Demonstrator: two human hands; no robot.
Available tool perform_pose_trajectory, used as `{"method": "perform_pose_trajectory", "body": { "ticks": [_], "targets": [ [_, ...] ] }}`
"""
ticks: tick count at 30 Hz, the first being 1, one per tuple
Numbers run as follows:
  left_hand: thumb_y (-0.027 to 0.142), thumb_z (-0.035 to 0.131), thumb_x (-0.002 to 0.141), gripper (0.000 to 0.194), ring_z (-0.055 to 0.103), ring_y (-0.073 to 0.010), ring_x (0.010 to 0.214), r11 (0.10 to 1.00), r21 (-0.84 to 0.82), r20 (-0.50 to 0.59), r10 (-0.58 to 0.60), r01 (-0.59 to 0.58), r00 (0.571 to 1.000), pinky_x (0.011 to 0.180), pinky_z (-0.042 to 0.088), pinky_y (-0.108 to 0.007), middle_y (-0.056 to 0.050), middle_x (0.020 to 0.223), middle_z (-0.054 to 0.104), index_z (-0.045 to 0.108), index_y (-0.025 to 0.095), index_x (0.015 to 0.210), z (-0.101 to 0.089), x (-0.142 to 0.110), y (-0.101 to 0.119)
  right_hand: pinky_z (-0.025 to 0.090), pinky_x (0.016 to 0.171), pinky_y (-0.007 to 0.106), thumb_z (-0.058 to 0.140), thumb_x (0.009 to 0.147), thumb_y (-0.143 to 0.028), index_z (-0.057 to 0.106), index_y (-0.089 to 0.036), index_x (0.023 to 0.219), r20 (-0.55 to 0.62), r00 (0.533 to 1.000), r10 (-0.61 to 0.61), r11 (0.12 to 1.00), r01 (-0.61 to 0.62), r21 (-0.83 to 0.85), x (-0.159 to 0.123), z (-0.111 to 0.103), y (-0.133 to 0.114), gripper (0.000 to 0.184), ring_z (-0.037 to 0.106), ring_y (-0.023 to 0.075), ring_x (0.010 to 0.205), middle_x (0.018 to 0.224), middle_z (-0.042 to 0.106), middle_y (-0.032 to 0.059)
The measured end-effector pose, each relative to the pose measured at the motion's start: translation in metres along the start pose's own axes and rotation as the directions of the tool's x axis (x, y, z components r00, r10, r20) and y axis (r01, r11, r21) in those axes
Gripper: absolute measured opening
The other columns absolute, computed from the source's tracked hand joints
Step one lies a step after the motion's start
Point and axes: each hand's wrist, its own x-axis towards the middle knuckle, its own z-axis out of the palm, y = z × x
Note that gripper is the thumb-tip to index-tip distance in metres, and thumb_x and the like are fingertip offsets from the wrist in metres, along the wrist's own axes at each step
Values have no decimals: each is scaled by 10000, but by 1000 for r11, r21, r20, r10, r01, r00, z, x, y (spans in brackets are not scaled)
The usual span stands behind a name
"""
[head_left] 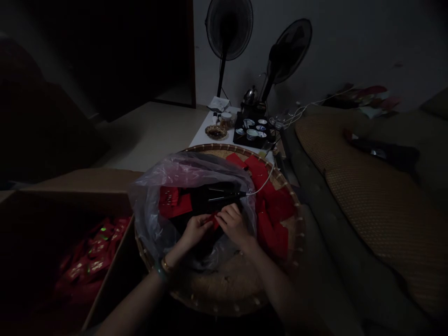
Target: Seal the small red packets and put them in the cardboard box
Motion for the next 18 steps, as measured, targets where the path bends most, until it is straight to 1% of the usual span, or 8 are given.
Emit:
{"method": "perform_pose_trajectory", "body": {
  "ticks": [3, 5, 7, 8, 10, 13, 15, 18],
  "targets": [
    [303, 716, 586, 302, 573, -150, 663, 996, 85, -16, 27, -26, 1000, 622, 430, -227, -27, 733, 690, 703, 129, 833, -9, 0, 0, 464, 742, 322, 482, 860, -177, 640, -195, 801, 29, 999, -25, 992, 22, 122, 1, -2, 2, 170, 537, 182, 802, 779, 623, 54],
    [336, 704, 598, 304, 546, -133, 594, 990, 144, -9, 1, 0, 1000, 558, 398, -210, -16, 663, 665, 704, 118, 810, -20, -1, 0, 473, 714, 299, 524, 834, -195, 642, -191, 793, 5, 999, 44, 978, -44, 206, 2, -4, 1, 125, 567, 172, 777, 770, 636, 48],
    [382, 676, 628, 296, 487, -106, 506, 975, 219, 11, -29, 26, 1000, 493, 342, -195, 2, 553, 603, 697, 101, 720, -30, -3, 0, 483, 690, 285, 553, 808, -213, 650, -186, 802, 19, 989, 144, 946, -143, 291, 3, -6, -2, 101, 598, 166, 754, 777, 653, 46],
    [399, 660, 643, 309, 464, -98, 479, 969, 244, 18, -38, 32, 999, 477, 324, -194, 7, 524, 580, 692, 97, 696, -34, -5, 0, 488, 689, 282, 557, 800, -219, 655, -185, 826, 51, 981, 188, 921, -194, 338, 3, -5, -4, 107, 613, 165, 751, 793, 666, 44],
    [412, 630, 673, 319, 439, -91, 459, 958, 288, 23, -26, 18, 999, 467, 305, -193, 15, 501, 553, 692, 99, 684, -38, -7, -1, 498, 704, 285, 581, 776, -242, 661, -191, 907, 168, 955, 243, 855, -293, 429, 2, -3, -6, 161, 636, 168, 768, 837, 693, 36],
    [387, 605, 704, 289, 443, -92, 477, 932, 361, 45, 31, -45, 998, 473, 308, -190, 19, 510, 550, 708, 117, 695, -37, -11, -2, 506, 735, 313, 636, 730, -307, 659, -187, 998, 361, 896, 261, 747, -424, 512, 0, 6, -4, 295, 650, 189, 804, 898, 710, 34],
    [374, 601, 711, 280, 467, -99, 497, 931, 361, 64, 20, -42, 998, 479, 333, -191, 13, 550, 575, 716, 124, 764, -36, -12, -3, 504, 754, 336, 605, 753, -341, 675, -171, 973, 423, 865, 269, 692, -479, 540, -1, 11, 1, 287, 652, 201, 818, 900, 714, 39],
    [356, 640, 678, 380, 545, -127, 567, 959, 279, 66, -72, 51, 995, 508, 407, -207, -10, 678, 633, 675, 133, 984, -37, -13, -3, 495, 786, 368, 514, 808, -351, 686, -162, 936, 399, 863, 311, 643, -500, 580, 0, 14, 8, 286, 652, 206, 833, 902, 715, 46]
  ]
}}
